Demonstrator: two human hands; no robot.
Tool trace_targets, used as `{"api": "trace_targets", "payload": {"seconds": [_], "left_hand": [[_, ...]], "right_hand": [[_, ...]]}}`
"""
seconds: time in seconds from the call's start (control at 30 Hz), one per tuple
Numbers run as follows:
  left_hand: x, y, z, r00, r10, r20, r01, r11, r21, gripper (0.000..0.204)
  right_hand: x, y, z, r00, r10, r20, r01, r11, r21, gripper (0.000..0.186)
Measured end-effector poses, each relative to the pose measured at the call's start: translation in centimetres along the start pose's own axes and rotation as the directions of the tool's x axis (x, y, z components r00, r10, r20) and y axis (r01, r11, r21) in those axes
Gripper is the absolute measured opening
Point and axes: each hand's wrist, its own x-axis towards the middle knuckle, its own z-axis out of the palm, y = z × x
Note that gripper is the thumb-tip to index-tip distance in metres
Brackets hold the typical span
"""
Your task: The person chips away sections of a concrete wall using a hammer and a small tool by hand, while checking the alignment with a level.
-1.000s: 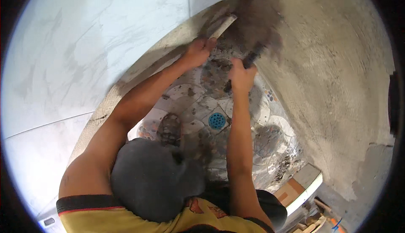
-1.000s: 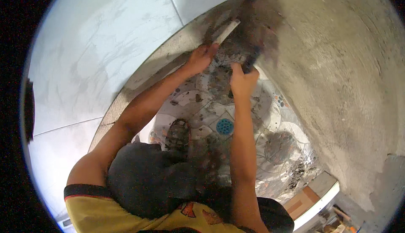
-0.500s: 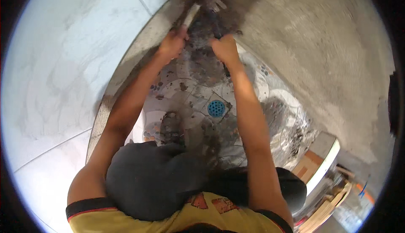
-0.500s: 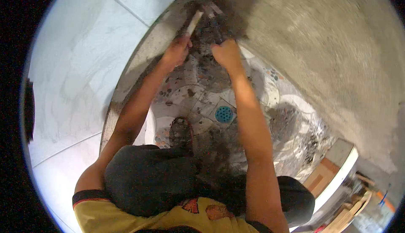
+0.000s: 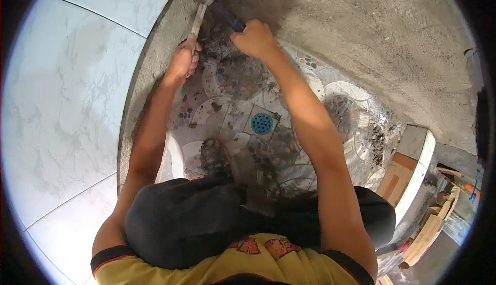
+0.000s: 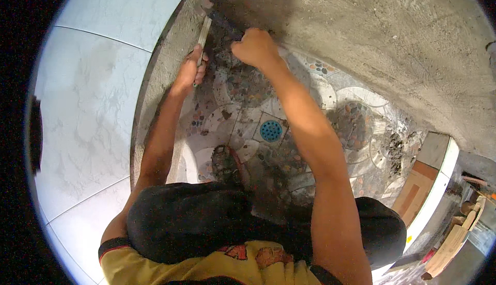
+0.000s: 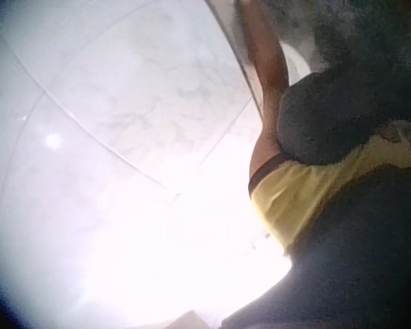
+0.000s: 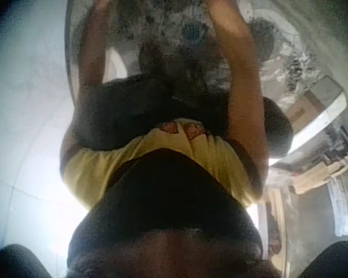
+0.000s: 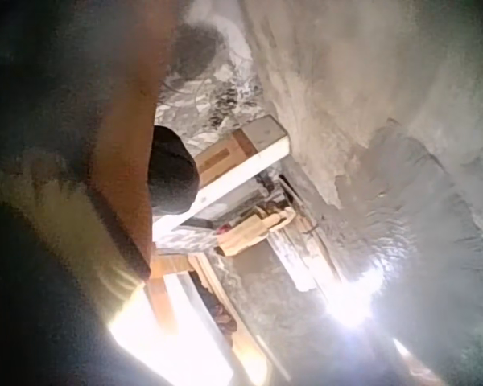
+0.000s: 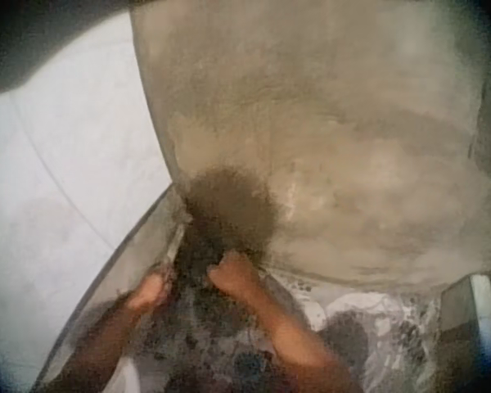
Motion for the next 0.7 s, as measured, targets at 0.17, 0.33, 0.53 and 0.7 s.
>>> {"api": "trace_targets", "payload": {"seconds": [0.17,0.33,0.53,0.7], "left_hand": [[0.3,0.1,0.5,1.0,0.015,-0.015,-0.015,1.0,-0.018,0.048],[2.7,-3.6,-0.2,0.973,0.162,-0.162,-0.118,0.96,0.253,0.048],[-0.2,-2.4,3.4,0.917,0.396,-0.049,-0.297,0.76,0.577,0.053],[1.6,-1.9,1.3,0.848,0.49,-0.204,-0.313,0.772,0.553,0.056]], "right_hand": [[-1.4,-0.9,0.4,0.976,-0.092,-0.197,0.139,0.961,0.239,0.043],[0.0,1.9,1.8,0.977,0.149,0.149,-0.17,0.975,0.141,0.04],[-8.1,3.3,2.2,0.981,0.191,-0.013,-0.136,0.745,0.653,0.022],[-8.0,1.8,3.0,0.968,0.227,0.105,-0.238,0.706,0.667,0.02]]}}
